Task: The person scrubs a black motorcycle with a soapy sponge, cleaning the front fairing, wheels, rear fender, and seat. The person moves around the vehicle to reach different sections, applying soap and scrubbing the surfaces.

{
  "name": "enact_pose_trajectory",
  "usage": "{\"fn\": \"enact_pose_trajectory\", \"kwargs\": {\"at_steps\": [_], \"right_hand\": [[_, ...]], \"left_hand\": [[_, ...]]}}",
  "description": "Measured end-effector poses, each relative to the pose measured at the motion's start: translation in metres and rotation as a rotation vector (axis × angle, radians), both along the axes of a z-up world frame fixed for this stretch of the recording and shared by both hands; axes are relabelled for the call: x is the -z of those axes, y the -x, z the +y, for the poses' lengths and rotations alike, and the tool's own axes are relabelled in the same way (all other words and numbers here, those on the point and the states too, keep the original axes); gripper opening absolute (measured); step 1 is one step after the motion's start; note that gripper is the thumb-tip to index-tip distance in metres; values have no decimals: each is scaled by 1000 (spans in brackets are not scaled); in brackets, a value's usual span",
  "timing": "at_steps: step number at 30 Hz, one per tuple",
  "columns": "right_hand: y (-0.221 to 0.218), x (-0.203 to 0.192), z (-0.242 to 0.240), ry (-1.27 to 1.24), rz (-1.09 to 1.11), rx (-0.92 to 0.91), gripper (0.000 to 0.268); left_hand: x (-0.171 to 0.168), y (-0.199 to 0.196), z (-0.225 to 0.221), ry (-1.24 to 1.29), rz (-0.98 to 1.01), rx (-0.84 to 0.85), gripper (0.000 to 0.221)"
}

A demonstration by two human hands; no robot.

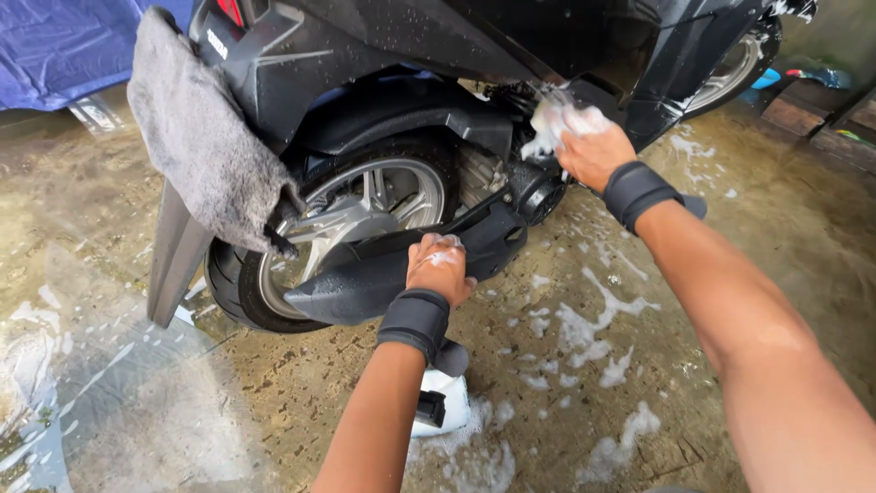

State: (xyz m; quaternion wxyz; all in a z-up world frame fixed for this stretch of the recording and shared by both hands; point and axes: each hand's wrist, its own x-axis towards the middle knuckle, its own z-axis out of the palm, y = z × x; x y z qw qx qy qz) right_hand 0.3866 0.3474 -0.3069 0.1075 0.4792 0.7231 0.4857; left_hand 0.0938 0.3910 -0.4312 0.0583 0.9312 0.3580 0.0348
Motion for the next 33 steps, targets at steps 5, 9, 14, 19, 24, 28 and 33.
{"fn": "enact_pose_trajectory", "kwargs": {"at_steps": [5,9,14,19,24,28,33], "right_hand": [[-30,20,5,-1,-74,60,24],[-12,-7,-3,112,-77,47,21],[28,-39,-2,-13,-23,-131,29],[23,-28,6,-86,-84,-147,30],[-6,14,28,-136,-170,29,53],[3,5,28,-87,-120,124,57],[58,-51,6,-99,48,-143,36]], "left_hand": [[6,-7,8,45,-47,-19,70],[6,-12,4,57,-29,-49,74],[5,-9,-1,30,-30,-47,71],[6,-9,-2,25,-22,-47,71],[4,-10,-1,36,-6,-38,71],[-4,-8,-2,59,3,-30,70],[-3,-1,-5,60,-10,10,64]]}}
